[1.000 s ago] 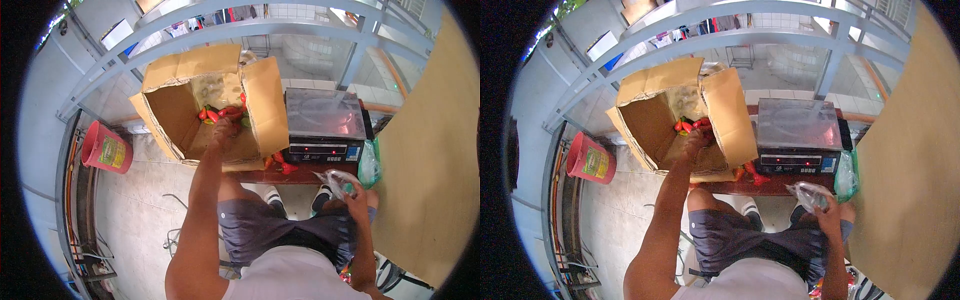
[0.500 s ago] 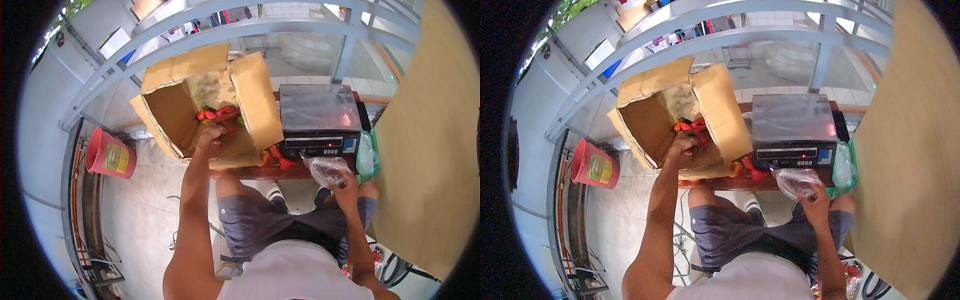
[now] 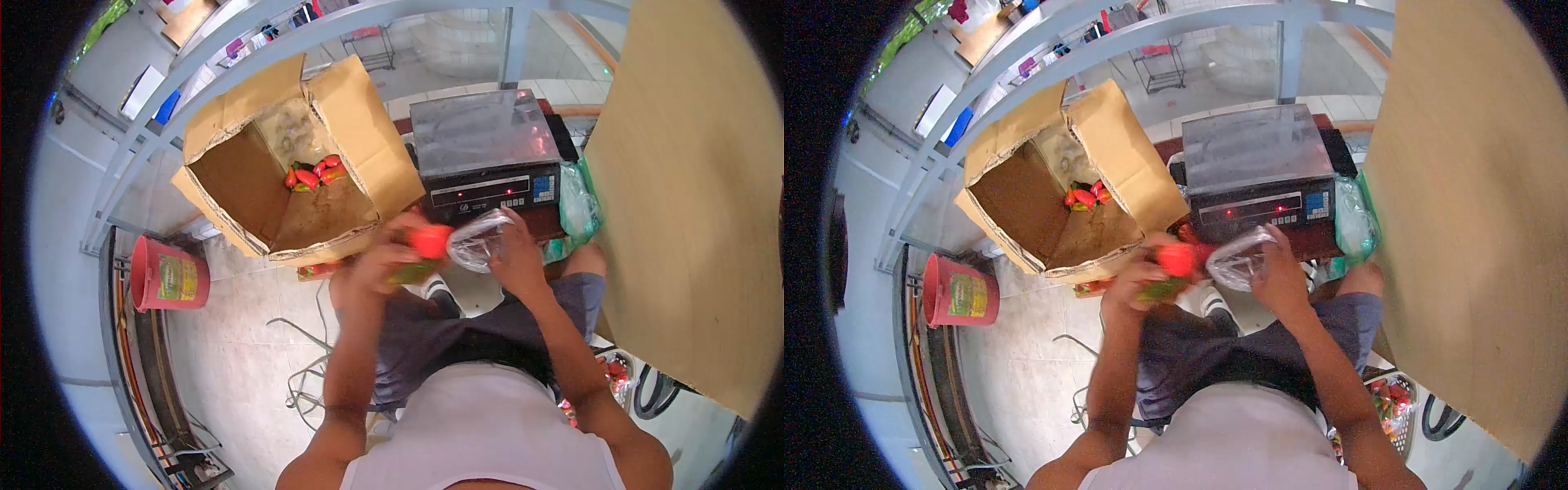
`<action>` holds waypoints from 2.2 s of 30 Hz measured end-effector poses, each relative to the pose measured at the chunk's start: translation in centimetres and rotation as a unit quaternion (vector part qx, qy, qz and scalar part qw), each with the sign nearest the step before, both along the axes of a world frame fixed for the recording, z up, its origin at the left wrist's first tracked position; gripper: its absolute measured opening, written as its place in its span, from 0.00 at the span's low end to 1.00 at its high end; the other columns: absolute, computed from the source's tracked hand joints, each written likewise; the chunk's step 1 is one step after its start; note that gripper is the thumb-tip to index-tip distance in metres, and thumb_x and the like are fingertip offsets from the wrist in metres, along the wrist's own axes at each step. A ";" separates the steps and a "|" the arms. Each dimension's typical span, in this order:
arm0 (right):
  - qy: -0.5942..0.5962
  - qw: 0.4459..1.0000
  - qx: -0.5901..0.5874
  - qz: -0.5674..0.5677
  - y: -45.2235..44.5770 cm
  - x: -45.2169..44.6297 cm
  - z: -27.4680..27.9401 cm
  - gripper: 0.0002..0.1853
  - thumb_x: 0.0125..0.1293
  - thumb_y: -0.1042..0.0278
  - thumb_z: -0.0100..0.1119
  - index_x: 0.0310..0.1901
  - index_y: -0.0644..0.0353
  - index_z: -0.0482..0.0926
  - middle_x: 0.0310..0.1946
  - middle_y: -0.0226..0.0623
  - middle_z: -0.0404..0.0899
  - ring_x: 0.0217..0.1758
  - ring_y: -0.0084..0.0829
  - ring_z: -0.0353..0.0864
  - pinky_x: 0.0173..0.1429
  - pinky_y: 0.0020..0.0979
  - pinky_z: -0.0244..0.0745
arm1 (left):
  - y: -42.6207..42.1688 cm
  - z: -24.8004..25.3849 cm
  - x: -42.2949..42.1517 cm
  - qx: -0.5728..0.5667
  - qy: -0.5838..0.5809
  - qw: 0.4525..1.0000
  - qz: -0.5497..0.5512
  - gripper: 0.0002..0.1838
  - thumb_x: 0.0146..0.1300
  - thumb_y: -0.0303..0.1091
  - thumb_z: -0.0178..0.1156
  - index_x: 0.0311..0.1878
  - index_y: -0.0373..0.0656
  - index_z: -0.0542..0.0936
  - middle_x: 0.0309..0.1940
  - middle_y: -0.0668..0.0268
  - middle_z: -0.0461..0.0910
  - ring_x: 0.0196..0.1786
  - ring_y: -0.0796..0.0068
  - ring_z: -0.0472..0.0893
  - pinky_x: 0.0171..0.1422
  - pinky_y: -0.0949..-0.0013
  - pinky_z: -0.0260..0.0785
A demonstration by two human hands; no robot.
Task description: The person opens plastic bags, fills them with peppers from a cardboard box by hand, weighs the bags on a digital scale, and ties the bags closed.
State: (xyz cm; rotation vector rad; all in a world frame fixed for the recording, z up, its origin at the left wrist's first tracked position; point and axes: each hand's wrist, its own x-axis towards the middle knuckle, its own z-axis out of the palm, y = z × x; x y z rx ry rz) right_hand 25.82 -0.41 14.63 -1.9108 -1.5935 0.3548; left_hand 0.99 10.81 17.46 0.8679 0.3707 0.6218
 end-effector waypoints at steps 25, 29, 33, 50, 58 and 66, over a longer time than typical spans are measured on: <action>0.105 0.994 -0.018 0.033 3.3 3.0 0.8 0.33 0.44 0.74 0.77 0.56 0.64 0.79 0.55 0.51 0.81 0.59 0.51 0.81 0.65 0.41 0.76 | -0.8 3.7 3.7 0.107 0.218 0.969 -0.045 0.22 0.73 0.39 0.61 0.67 0.47 0.76 0.60 0.63 0.79 0.62 0.66 0.80 0.58 0.59 0.79; 0.082 0.996 -0.011 0.043 2.7 3.6 0.2 0.30 0.44 0.73 0.78 0.53 0.66 0.80 0.49 0.47 0.83 0.53 0.44 0.84 0.57 0.37 0.77 | 4.3 2.2 -3.2 0.061 0.206 0.960 0.179 0.12 0.68 0.27 0.63 0.54 0.41 0.83 0.48 0.64 0.85 0.50 0.72 0.85 0.52 0.66 0.81; 0.076 0.996 -0.011 0.041 2.6 2.7 0.8 0.30 0.44 0.74 0.77 0.53 0.66 0.80 0.51 0.49 0.82 0.55 0.47 0.83 0.60 0.38 0.76 | 16.9 -8.9 -8.8 0.290 0.357 0.828 0.320 0.17 0.59 0.25 0.66 0.53 0.41 0.83 0.47 0.61 0.86 0.50 0.66 0.86 0.55 0.57 0.79; 0.016 0.994 -0.100 0.025 1.9 3.0 0.0 0.31 0.45 0.69 0.79 0.53 0.67 0.79 0.53 0.52 0.82 0.56 0.50 0.83 0.61 0.40 0.76 | 27.5 -12.3 1.2 0.395 0.704 0.555 0.200 0.21 0.75 0.45 0.47 0.69 0.76 0.69 0.79 0.60 0.51 0.69 0.36 0.68 0.58 0.32 0.72; 0.059 0.996 -0.028 0.065 2.9 1.9 1.2 0.28 0.45 0.75 0.77 0.51 0.66 0.79 0.45 0.46 0.83 0.50 0.41 0.84 0.55 0.34 0.76 | 28.8 -14.7 -0.9 0.392 0.647 0.610 0.234 0.33 0.62 0.37 0.62 0.71 0.64 0.68 0.71 0.55 0.66 0.60 0.44 0.78 0.64 0.52 0.75; 0.083 0.993 -0.006 0.083 1.4 1.6 1.1 0.28 0.46 0.73 0.78 0.51 0.67 0.79 0.46 0.45 0.83 0.50 0.40 0.84 0.53 0.35 0.77 | 20.7 -7.7 -10.0 -0.021 0.267 0.917 0.297 0.20 0.55 0.34 0.72 0.50 0.43 0.79 0.39 0.64 0.83 0.41 0.66 0.84 0.48 0.62 0.80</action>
